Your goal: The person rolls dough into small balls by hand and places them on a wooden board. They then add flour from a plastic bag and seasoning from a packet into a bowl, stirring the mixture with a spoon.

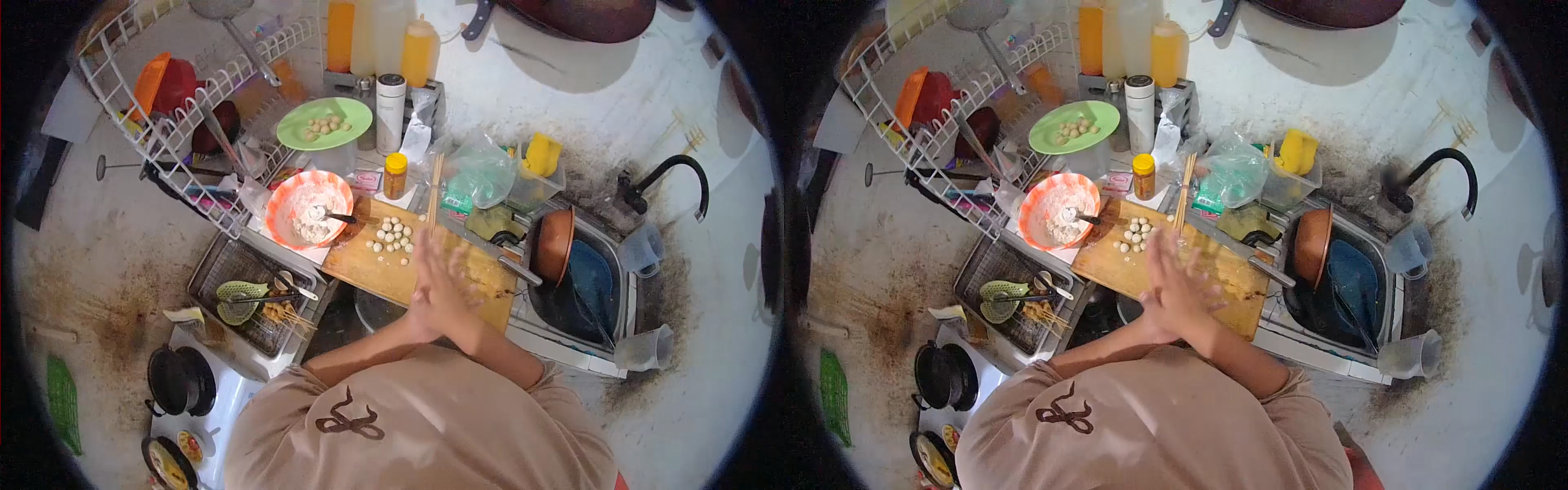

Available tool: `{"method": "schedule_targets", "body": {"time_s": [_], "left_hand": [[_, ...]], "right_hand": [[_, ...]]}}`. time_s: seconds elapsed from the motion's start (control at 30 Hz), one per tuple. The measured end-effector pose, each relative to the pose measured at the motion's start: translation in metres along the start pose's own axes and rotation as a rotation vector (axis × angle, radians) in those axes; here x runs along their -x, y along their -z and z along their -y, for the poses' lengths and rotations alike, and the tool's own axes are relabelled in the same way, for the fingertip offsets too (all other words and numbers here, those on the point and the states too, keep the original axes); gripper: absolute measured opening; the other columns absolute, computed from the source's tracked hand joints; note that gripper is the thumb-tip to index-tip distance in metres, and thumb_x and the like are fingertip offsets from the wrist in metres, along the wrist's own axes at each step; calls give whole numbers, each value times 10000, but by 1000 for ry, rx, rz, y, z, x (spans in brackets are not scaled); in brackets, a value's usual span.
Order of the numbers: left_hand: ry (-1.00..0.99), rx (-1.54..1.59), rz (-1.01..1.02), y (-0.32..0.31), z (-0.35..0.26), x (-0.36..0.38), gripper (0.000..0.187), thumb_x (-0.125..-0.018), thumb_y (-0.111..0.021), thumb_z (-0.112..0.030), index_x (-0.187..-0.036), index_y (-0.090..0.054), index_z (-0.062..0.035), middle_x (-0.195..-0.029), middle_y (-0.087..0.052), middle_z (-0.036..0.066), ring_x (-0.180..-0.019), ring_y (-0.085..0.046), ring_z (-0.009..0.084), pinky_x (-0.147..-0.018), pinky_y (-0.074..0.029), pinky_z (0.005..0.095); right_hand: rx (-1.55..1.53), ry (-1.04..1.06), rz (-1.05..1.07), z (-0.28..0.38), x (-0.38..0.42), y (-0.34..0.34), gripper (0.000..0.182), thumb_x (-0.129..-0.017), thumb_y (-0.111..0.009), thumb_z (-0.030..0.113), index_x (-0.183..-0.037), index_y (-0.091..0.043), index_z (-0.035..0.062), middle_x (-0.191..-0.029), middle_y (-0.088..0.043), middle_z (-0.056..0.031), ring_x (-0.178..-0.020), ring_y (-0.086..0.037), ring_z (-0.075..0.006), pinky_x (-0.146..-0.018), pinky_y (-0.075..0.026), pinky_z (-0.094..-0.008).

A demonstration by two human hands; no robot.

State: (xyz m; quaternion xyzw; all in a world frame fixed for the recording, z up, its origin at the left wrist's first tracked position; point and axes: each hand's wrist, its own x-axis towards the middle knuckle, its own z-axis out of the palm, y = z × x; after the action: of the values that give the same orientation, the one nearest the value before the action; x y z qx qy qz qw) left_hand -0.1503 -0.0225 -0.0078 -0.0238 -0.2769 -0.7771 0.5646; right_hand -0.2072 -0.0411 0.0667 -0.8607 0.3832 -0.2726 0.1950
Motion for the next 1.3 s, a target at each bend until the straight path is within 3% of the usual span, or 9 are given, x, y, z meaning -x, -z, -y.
{"method": "schedule_targets", "body": {"time_s": [0.07, 0.13, 0.37, 0.47, 0.57, 0.6, 0.83, 0.87, 1.3], "left_hand": [[102, 83, 64, 45, 18, -2, 830, -755, -291, -735, -1407, -22, -297, -1467, -89, 22, -1275, -213, 421, -990, -197, 594], [206, 259, 85, 38, 3, -8, 774, -781, -202, -727, -1406, -79, -288, -1446, -167, 50, -1289, -226, 360, -1016, -194, 544], [489, -63, -321, -34, -16, -33, 833, -779, -105, -741, -1413, -121, -200, -1431, -223, 66, -1303, -233, 282, -1053, -195, 422], [307, -293, -344, -24, -13, -43, 772, -817, -178, -690, -1414, -13, -230, -1439, -185, 68, -1300, -234, 276, -1050, -194, 425], [39, -567, -396, -13, -31, -48, 756, -835, -261, -639, -1408, 28, -239, -1438, -170, 93, -1278, -265, 290, -1027, -222, 434], [-52, -650, -417, -8, -41, -43, 757, -839, -291, -620, -1406, 40, -242, -1438, -164, 103, -1269, -278, 294, -1016, -236, 438], [-100, -672, -258, -12, -111, 15, 824, -801, -346, -647, -1411, -52, -176, -1363, -305, 147, -1132, -445, 300, -945, -282, 413], [-116, -696, -291, -11, -113, 23, 822, -803, -341, -645, -1411, -61, -166, -1355, -319, 152, -1113, -464, 302, -941, -286, 412], [-234, -625, -320, 7, -129, 57, 739, -842, -284, -614, -1406, -112, -170, -1347, -331, 180, -1113, -460, 340, -958, -315, 462]], "right_hand": [[38, 207, 56, 8, 4, 8, 748, -829, -423, 384, -1397, -84, 36, -1443, -99, -210, -1337, -62, -376, -1034, -47, -547], [342, 386, 192, 16, 16, 19, 696, -846, -438, 278, -1395, -88, 33, -1443, -113, -199, -1336, -75, -370, -1058, -64, -494], [-746, -203, -495, -43, 21, -6, 607, -884, -419, 113, -1385, -93, 7, -1385, -239, -242, -1286, -235, -380, -1068, -103, -453], [-659, -216, -427, -60, 23, 2, 672, -792, -392, -90, -1387, -98, 19, -1407, -217, -215, -1324, -141, -357, -1082, -88, -393], [-61, -223, -144, -78, 30, 2, 632, -818, -365, -72, -1385, -101, 17, -1403, -226, -213, -1321, -137, -371, -1077, -85, -416], [108, -282, 25, -84, 32, -5, 608, -847, -398, -1, -1384, -114, 24, -1420, -180, -204, -1332, -110, -356, -1053, -87, -509], [534, -554, 200, -61, 35, -11, 724, -814, -546, 304, -1382, -173, 56, -1442, -67, -207, -1324, -62, -410, -951, -68, -681], [249, -326, -83, -95, 45, -26, 735, -800, -550, 349, -1382, -193, 78, -1449, -53, -189, -1318, -53, -428, -912, -65, -720], [671, -419, 265, -78, 30, -17, 726, -763, -569, 370, -1381, -234, 187, -1469, -39, -124, -1321, -63, -415, -901, -25, -735]]}}
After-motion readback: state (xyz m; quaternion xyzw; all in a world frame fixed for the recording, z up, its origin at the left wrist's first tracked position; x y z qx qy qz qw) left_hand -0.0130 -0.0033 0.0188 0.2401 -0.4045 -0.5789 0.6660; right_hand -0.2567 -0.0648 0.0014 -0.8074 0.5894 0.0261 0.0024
